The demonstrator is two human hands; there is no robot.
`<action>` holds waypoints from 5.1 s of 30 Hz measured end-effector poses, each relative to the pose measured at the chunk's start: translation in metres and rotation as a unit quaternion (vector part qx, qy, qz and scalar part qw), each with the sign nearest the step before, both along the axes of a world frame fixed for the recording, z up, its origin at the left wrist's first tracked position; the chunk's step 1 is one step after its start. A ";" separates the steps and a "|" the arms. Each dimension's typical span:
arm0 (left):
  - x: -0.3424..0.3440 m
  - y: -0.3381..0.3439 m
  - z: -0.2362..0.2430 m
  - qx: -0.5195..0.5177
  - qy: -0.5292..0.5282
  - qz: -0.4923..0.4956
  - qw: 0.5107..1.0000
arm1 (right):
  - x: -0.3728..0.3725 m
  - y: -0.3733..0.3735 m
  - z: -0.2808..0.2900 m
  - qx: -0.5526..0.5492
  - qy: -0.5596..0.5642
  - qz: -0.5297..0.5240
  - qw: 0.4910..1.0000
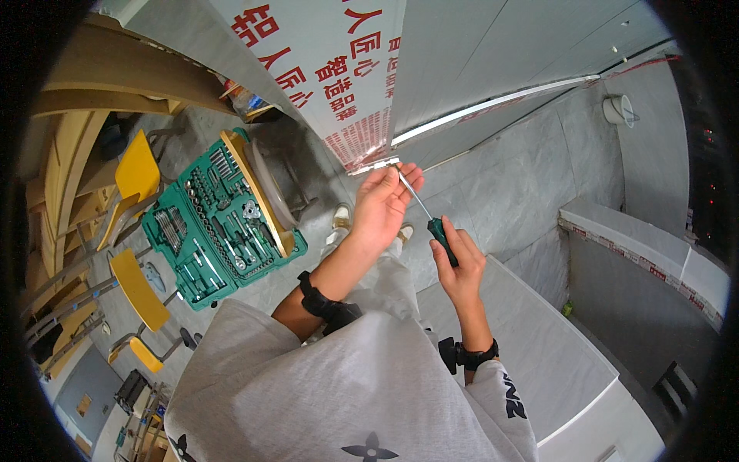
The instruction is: The person uses a screwdriver to tighten screws into a metal frame structure.
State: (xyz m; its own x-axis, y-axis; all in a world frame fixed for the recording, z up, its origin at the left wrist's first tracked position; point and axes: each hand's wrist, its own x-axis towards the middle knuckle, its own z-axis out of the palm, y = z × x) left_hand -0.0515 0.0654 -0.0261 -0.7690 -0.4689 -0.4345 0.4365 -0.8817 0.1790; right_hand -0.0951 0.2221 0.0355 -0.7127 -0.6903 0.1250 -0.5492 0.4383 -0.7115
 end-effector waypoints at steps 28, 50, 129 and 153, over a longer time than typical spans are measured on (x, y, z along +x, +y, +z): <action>-0.002 -0.005 0.004 -0.007 -0.002 -0.007 1.000 | 0.010 -0.005 0.003 0.000 0.022 -0.012 1.000; 0.003 -0.025 0.002 -0.026 0.034 -0.132 0.990 | 0.027 -0.006 0.018 -0.209 -0.732 -0.201 0.617; 0.001 -0.029 0.002 -0.133 0.028 -0.162 0.977 | 0.033 -0.009 -0.007 0.071 0.125 -0.030 0.989; -0.002 -0.029 0.005 -0.119 0.028 -0.144 0.982 | 0.016 -0.004 -0.012 -0.034 0.008 -0.048 0.998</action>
State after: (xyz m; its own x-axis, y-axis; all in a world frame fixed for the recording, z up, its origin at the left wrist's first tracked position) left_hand -0.0531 0.0368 -0.0216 -0.9039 -0.3120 -0.2925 0.1903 -0.9060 0.3781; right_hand -0.0794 0.2178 0.0234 -0.7724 -0.6086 0.1817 -0.5192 0.4402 -0.7326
